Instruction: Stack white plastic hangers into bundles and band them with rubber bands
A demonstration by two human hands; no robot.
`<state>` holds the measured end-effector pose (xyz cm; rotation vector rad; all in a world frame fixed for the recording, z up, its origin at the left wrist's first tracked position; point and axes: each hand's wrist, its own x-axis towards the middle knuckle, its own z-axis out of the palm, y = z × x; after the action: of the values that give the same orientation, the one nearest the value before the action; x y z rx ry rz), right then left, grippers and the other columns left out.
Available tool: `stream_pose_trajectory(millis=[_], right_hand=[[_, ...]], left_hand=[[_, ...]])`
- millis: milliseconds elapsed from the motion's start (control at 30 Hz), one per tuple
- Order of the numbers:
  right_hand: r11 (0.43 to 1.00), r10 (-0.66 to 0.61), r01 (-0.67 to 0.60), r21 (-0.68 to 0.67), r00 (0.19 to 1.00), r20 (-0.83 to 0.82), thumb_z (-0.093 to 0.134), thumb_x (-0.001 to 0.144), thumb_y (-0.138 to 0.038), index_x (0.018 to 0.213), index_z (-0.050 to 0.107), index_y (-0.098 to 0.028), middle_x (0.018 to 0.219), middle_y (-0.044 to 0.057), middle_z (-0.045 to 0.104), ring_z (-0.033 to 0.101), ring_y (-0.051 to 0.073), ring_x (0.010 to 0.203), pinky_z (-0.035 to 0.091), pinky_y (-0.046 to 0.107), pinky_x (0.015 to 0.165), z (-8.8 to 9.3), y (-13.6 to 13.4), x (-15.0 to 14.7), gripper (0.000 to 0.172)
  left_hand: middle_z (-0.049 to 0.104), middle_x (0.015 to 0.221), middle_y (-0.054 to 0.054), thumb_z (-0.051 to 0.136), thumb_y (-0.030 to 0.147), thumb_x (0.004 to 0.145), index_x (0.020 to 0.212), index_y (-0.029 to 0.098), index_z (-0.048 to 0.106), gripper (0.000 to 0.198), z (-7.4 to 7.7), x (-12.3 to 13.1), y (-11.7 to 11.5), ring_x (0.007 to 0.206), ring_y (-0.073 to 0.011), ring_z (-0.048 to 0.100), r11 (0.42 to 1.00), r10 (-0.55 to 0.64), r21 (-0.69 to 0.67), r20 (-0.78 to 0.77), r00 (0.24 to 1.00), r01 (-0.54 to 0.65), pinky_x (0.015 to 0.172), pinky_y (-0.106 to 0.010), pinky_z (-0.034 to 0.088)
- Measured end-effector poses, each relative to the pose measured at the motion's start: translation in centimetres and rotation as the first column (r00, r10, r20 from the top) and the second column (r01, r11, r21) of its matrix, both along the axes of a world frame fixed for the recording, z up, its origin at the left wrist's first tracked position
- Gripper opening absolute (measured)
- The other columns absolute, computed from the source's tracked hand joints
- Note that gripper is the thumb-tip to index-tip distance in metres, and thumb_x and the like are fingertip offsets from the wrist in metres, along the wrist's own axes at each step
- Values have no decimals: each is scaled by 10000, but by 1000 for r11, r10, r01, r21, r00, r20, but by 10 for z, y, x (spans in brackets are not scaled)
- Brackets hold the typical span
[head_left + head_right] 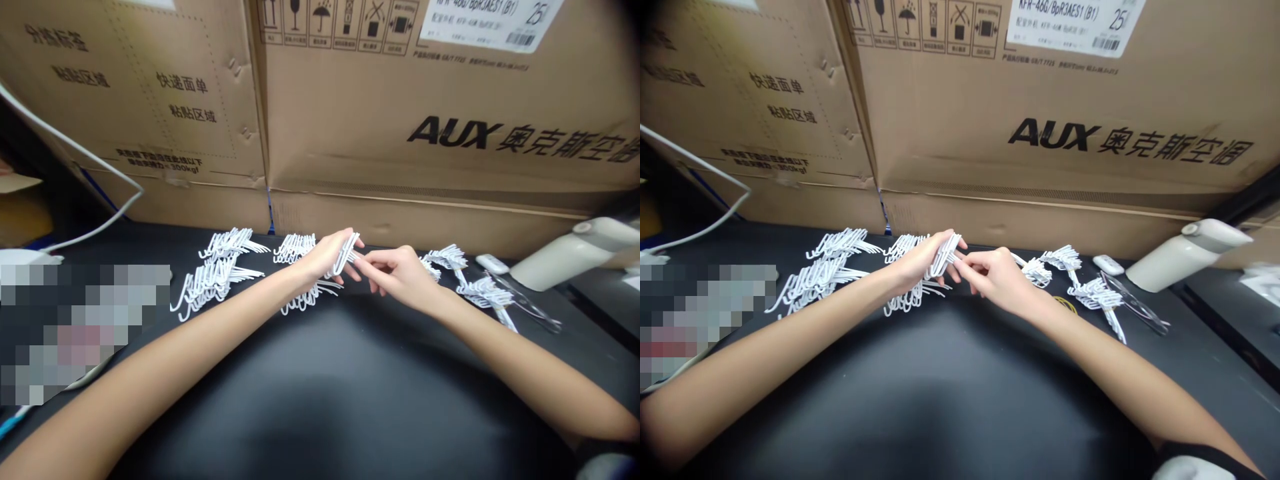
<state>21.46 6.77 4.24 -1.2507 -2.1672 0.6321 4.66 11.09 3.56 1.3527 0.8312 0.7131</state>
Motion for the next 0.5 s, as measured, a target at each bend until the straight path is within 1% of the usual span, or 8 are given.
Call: stream_pose_trajectory(millis=[100,233,333,433,500], right_hand=[[999,36,-36,6,999,25,447,925,-426,714,634,-159,490,-20,565,488,86,402,361,209,467,1,1,2,388],[996,84,-84,8,995,46,444,932,-406,677,601,-160,505,-22,571,502,81,427,359,196,485,3,3,5,388],[994,104,-105,34,993,52,442,936,-399,666,597,-156,515,-21,580,503,77,432,363,194,499,4,3,5,394],[994,98,-101,48,993,69,442,937,-390,645,590,-153,507,-20,577,490,75,424,357,197,496,5,3,4,404],[994,86,-91,59,993,76,444,937,-380,632,583,-153,502,-21,576,491,74,424,358,198,504,5,2,3,405]], left_hand=[[614,665,-35,298,399,925,945,172,511,312,1,0,-1,566,-159,642,999,-23,-22,27,999,24,377,-175,425],[627,673,-37,293,530,916,928,180,483,399,0,1,-1,564,-175,659,999,-44,-12,22,999,45,369,-190,440],[607,662,-9,336,595,891,903,192,454,420,0,1,-1,500,-163,645,997,-45,54,-38,998,47,339,-186,419],[566,656,19,370,583,889,887,197,435,391,0,1,-3,422,-131,603,988,-51,141,-92,994,64,311,-175,381],[554,658,25,407,567,883,869,200,422,368,0,1,-4,418,-124,595,978,-46,196,-113,993,67,314,-180,385]])
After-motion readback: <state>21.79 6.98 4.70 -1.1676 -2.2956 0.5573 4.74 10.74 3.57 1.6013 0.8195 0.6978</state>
